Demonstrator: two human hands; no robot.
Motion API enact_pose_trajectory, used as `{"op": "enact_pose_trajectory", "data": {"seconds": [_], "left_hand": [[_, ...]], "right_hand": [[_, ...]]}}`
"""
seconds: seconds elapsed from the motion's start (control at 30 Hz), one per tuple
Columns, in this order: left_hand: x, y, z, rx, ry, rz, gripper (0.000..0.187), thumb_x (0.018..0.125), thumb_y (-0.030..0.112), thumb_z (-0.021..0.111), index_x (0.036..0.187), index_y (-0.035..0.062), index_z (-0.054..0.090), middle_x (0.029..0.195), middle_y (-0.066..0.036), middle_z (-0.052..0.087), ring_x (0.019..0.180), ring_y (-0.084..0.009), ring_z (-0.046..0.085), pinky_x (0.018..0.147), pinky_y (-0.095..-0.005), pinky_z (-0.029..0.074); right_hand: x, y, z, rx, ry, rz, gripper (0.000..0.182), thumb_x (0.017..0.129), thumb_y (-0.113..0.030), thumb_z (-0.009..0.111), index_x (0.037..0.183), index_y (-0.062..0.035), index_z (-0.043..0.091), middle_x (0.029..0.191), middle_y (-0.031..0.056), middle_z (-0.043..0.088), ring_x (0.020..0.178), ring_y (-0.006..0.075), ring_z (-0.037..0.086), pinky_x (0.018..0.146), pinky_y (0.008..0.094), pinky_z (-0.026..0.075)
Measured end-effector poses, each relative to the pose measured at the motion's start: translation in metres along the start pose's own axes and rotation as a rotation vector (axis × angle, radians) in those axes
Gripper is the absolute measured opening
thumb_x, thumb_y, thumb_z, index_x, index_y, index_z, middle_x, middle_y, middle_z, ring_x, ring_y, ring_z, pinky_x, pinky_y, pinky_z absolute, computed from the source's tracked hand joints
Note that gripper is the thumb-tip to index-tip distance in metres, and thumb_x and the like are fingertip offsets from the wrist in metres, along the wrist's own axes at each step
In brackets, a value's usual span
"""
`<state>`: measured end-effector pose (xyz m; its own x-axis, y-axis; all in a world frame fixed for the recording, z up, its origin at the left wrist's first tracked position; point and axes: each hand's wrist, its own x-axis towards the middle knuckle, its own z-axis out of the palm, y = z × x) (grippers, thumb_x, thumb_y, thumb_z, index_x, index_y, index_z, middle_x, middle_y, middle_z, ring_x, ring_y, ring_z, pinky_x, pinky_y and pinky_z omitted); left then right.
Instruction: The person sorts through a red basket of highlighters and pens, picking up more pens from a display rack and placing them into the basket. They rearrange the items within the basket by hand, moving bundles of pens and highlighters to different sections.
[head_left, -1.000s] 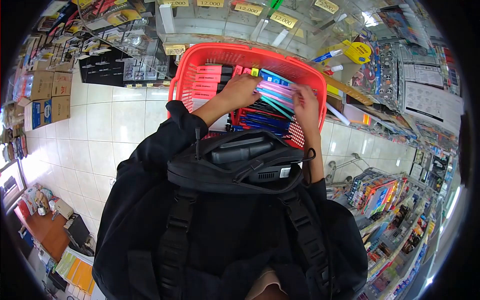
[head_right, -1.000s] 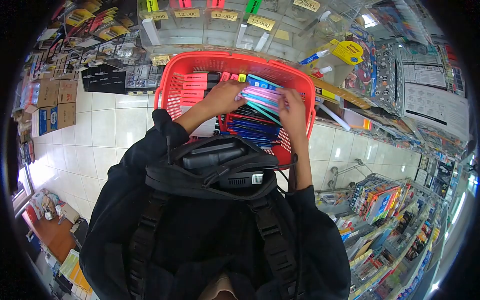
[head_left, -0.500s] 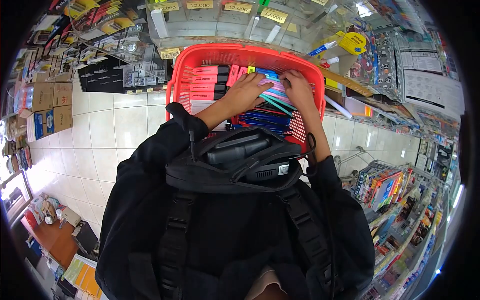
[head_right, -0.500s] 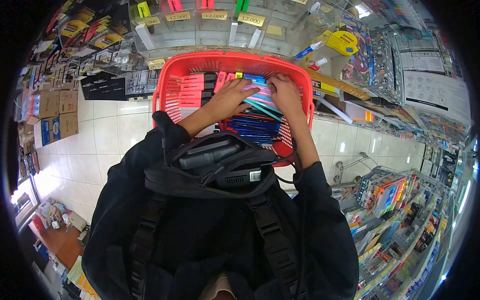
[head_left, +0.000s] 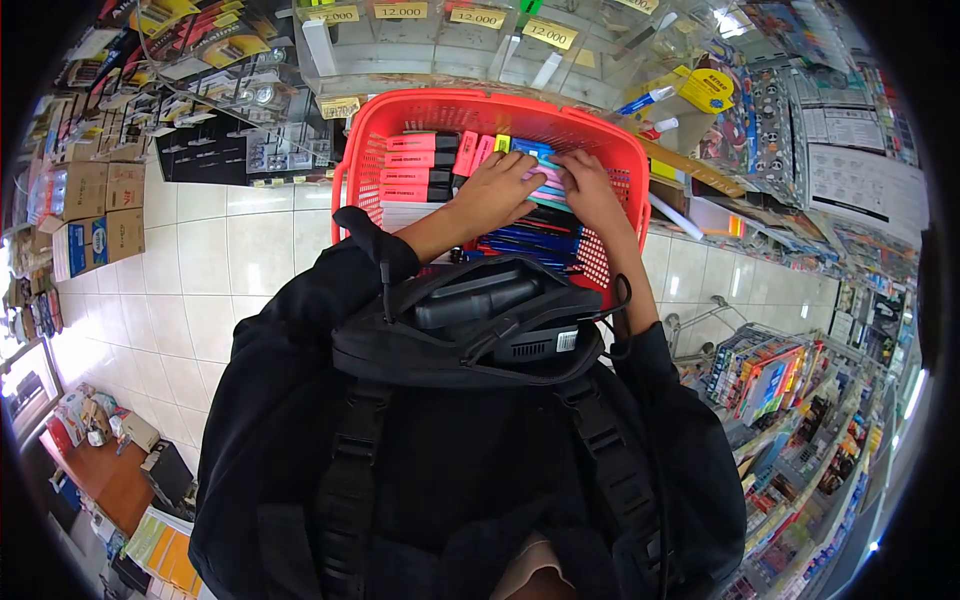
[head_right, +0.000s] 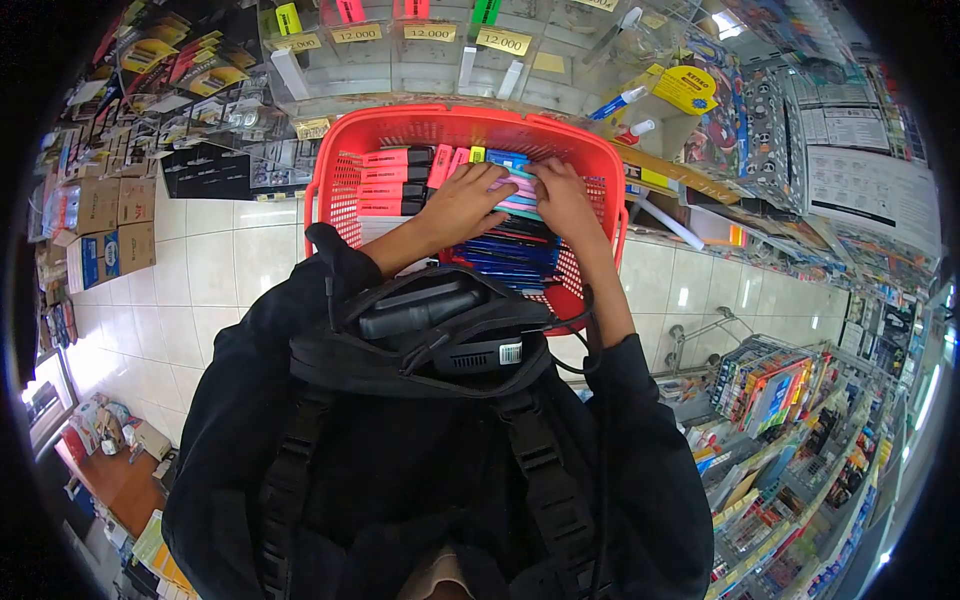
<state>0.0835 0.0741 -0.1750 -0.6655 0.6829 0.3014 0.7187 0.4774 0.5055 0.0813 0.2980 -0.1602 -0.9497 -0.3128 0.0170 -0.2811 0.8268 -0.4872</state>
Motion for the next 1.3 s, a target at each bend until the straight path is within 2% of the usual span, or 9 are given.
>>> {"op": "enact_pose_trajectory", "data": {"seconds": [0.4, 0.47, 0.57, 0.63, 0.73, 0.8, 0.9, 1.17, 1.3], "left_hand": [[0.021, -0.021, -0.059, -0.498, 0.238, -0.214, 0.031, 0.092, 0.019, 0.066, 0.118, 0.0013, 0.066, 0.111, -0.017, 0.067, 0.102, -0.0321, 0.066, 0.089, -0.0415, 0.052], [0.023, -0.012, -0.094, -0.619, 0.259, -0.249, 0.027, 0.096, 0.018, 0.064, 0.114, -0.0015, 0.068, 0.101, -0.016, 0.072, 0.091, -0.0253, 0.071, 0.080, -0.0356, 0.055], [0.028, 0.000, -0.147, -0.598, 0.402, -0.168, 0.022, 0.094, 0.014, 0.067, 0.110, -0.0007, 0.070, 0.092, -0.013, 0.071, 0.082, -0.0178, 0.068, 0.077, -0.0318, 0.054], [0.035, -0.006, -0.183, -0.441, 0.615, -0.117, 0.016, 0.092, 0.008, 0.067, 0.106, -0.0004, 0.070, 0.092, -0.011, 0.071, 0.081, -0.0183, 0.068, 0.076, -0.0303, 0.052], [0.050, -0.026, -0.243, -0.137, 0.916, -0.041, 0.014, 0.090, 0.003, 0.067, 0.103, -0.0004, 0.069, 0.094, -0.010, 0.070, 0.083, -0.0191, 0.066, 0.077, -0.0288, 0.051], [0.066, -0.049, -0.280, -0.046, 1.063, -0.077, 0.016, 0.094, 0.009, 0.067, 0.107, -0.0006, 0.070, 0.096, -0.008, 0.070, 0.083, -0.0127, 0.064, 0.075, -0.0273, 0.050], [0.089, -0.088, -0.316, -0.011, 1.028, -0.251, 0.020, 0.090, 0.010, 0.068, 0.108, 0.0013, 0.070, 0.098, -0.011, 0.067, 0.086, -0.0230, 0.065, 0.077, -0.0320, 0.051], [0.136, -0.116, -0.341, 0.382, 0.856, -0.176, 0.030, 0.087, 0.027, 0.073, 0.101, 0.0002, 0.073, 0.090, -0.015, 0.067, 0.088, -0.0357, 0.063, 0.080, -0.0435, 0.051], [0.134, -0.117, -0.354, 0.187, 1.006, -0.110, 0.025, 0.088, 0.021, 0.076, 0.101, 0.0001, 0.076, 0.082, -0.010, 0.067, 0.074, -0.0206, 0.062, 0.068, -0.0327, 0.049]], "right_hand": [[-0.004, -0.025, -0.029, 0.299, 0.268, 0.093, 0.022, 0.097, -0.011, 0.058, 0.114, -0.0011, 0.068, 0.104, 0.0192, 0.067, 0.101, 0.0380, 0.064, 0.090, 0.0408, 0.050], [-0.012, -0.033, -0.027, 0.353, 0.419, 0.039, 0.019, 0.099, -0.018, 0.061, 0.099, 0.0002, 0.068, 0.086, 0.0153, 0.065, 0.080, 0.0296, 0.064, 0.074, 0.0379, 0.049], [-0.029, -0.029, -0.025, 0.332, 0.345, 0.132, 0.037, 0.100, -0.022, 0.062, 0.074, 0.0004, 0.050, 0.062, 0.0068, 0.039, 0.061, 0.0133, 0.036, 0.054, 0.0351, 0.030], [-0.034, -0.032, -0.018, 0.411, 0.353, 0.252, 0.037, 0.103, -0.024, 0.058, 0.077, 0.0018, 0.053, 0.060, 0.0098, 0.041, 0.058, 0.0151, 0.040, 0.055, 0.0355, 0.035], [-0.034, -0.040, -0.009, 0.392, 0.451, 0.169, 0.014, 0.098, -0.011, 0.061, 0.108, -0.0003, 0.061, 0.092, 0.0108, 0.058, 0.070, 0.0149, 0.051, 0.062, 0.0304, 0.043], [-0.037, -0.036, -0.005, 0.428, 0.391, 0.161, 0.037, 0.093, -0.001, 0.062, 0.129, -0.0050, 0.059, 0.115, 0.0077, 0.057, 0.078, 0.0133, 0.052, 0.066, 0.0262, 0.045], [-0.034, -0.041, -0.009, 0.426, 0.446, 0.158, 0.034, 0.092, -0.003, 0.064, 0.126, -0.0047, 0.061, 0.107, 0.0068, 0.058, 0.073, 0.0117, 0.048, 0.066, 0.0252, 0.043], [-0.036, -0.038, -0.006, 0.478, 0.452, 0.159, 0.028, 0.094, -0.003, 0.064, 0.122, -0.0045, 0.063, 0.109, 0.0060, 0.058, 0.070, 0.0106, 0.049, 0.062, 0.0245, 0.043], [-0.038, -0.038, -0.007, 0.474, 0.482, 0.149, 0.027, 0.093, -0.002, 0.063, 0.120, -0.0036, 0.062, 0.109, 0.0055, 0.059, 0.071, 0.0101, 0.049, 0.063, 0.0234, 0.043]]}}
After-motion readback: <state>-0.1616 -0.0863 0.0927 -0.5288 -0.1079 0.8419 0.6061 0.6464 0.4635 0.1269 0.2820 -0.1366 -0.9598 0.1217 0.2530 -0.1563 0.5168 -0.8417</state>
